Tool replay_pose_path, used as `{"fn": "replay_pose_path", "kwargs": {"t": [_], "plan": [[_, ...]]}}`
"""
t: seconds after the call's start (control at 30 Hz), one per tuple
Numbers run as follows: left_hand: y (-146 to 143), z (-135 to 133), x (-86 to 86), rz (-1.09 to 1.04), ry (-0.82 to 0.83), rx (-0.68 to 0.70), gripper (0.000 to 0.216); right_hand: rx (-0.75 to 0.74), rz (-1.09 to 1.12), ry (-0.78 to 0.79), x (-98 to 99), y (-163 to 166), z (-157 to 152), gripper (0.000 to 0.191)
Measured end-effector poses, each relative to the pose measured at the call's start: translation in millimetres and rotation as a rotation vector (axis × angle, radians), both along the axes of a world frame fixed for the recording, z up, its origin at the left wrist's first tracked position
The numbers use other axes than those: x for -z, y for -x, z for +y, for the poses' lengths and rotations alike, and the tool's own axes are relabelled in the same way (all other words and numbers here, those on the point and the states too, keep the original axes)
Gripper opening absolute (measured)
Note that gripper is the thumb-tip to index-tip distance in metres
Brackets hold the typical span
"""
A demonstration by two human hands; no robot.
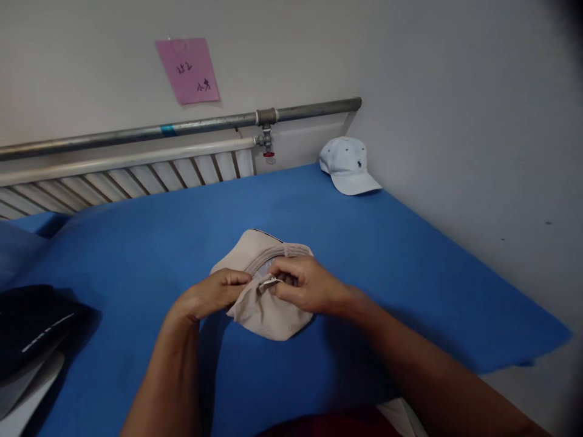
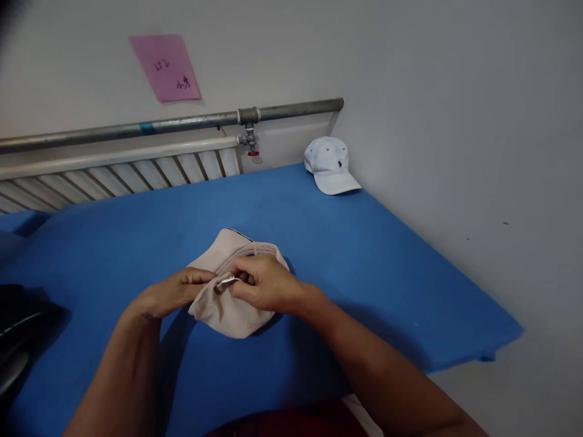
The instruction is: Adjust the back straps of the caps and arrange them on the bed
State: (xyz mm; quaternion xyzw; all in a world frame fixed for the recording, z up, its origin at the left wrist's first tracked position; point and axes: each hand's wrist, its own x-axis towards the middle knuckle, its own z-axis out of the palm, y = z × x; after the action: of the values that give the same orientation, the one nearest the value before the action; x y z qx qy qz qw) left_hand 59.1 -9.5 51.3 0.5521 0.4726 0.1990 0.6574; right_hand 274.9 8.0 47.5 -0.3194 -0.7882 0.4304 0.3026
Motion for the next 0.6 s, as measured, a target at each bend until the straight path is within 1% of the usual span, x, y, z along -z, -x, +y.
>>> {"fn": "replay_pose_path", "kwargs": {"t": [0.07, 0.13, 0.2, 0.33, 0.5, 0.6], "plan": [[-1, 1, 3.7, -0.04, -0.027, 0.003, 0.029, 0.016, 0.006, 0.005, -0.5, 0, 0, 0.009], [-2, 2, 8.0, -0.122, -0.02, -0.072, 0.026, 0.041, 0.008, 0.028, -1.0, -1, 1, 0.01], [-4, 3, 12.5, -0.195, 0.023, -0.127, 0.021, 0.072, 0.001, 0.042, -1.4, -1, 1, 0.01], [-8, 7, 19.8, -0.303, 0.094, -0.181, 0.027, 0.118, -0.018, 0.057, -2.4, -3, 3, 0.013], [-12, 10, 22.2, -0.341, 0.14, -0.229, 0.024, 0.135, -0.063, 0.082, -2.2, -5, 4, 0.013], [-16, 11, 21.3, -0.365, 0.137, -0.318, 0.024, 0.147, -0.08, 0.098, -0.5, -5, 6, 0.015]]}}
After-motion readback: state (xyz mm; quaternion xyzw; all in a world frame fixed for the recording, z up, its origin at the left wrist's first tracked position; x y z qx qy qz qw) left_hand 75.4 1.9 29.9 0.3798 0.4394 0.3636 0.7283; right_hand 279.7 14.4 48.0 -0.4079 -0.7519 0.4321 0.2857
